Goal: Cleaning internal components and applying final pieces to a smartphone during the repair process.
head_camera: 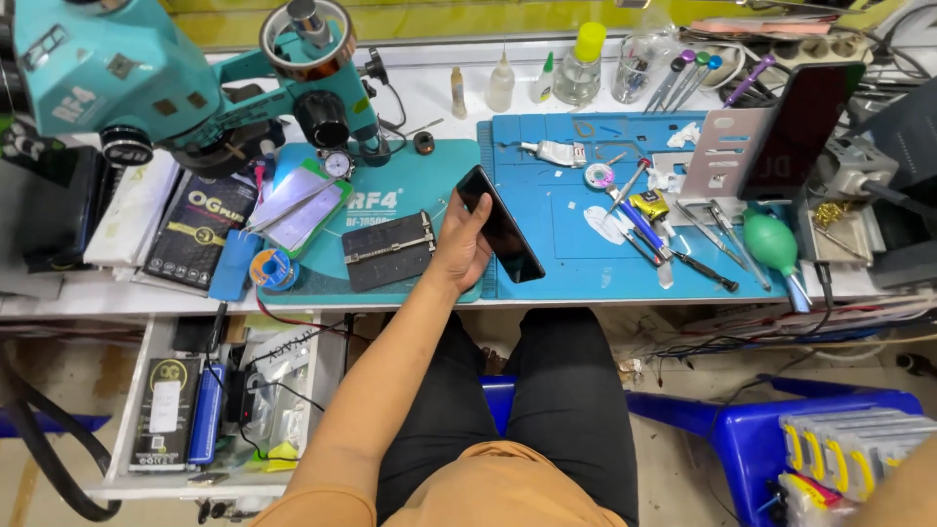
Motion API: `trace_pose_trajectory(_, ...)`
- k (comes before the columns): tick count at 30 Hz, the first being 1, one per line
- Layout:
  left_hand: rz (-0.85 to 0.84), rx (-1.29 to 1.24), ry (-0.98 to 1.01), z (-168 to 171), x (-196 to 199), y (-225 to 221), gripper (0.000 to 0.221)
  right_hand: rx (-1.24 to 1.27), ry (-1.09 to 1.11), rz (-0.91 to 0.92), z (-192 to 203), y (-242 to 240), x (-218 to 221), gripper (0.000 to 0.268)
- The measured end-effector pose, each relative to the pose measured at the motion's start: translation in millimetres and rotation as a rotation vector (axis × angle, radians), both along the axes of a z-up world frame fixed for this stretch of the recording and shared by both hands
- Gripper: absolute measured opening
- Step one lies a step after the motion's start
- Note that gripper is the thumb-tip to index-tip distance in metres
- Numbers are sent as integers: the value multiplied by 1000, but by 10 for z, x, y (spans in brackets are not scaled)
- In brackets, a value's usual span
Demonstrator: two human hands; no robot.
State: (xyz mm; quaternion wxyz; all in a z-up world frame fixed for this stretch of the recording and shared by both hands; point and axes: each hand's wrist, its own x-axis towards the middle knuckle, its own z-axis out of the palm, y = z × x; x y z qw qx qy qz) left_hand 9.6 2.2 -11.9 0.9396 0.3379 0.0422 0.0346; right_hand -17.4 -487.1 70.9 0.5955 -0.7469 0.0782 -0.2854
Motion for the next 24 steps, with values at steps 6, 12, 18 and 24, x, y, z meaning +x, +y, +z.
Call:
trace_pose_trajectory(6,-79,91,-32,111,-60,-15,64,48,-30,160,143,1544,-231,16)
trace_pose_trajectory(12,-30,36,-148,22,-78,-14,59,308,-120,568,-171,2776,-233,29)
trace_pose_trajectory(18,-60,-23,-172,-17,-10,10,59,354,-39,722,-244,2880,-275,63)
trace_pose_trajectory(24,-69,-62,-181,-44,5,16,58,392,27,737,-312,2766,-262,60)
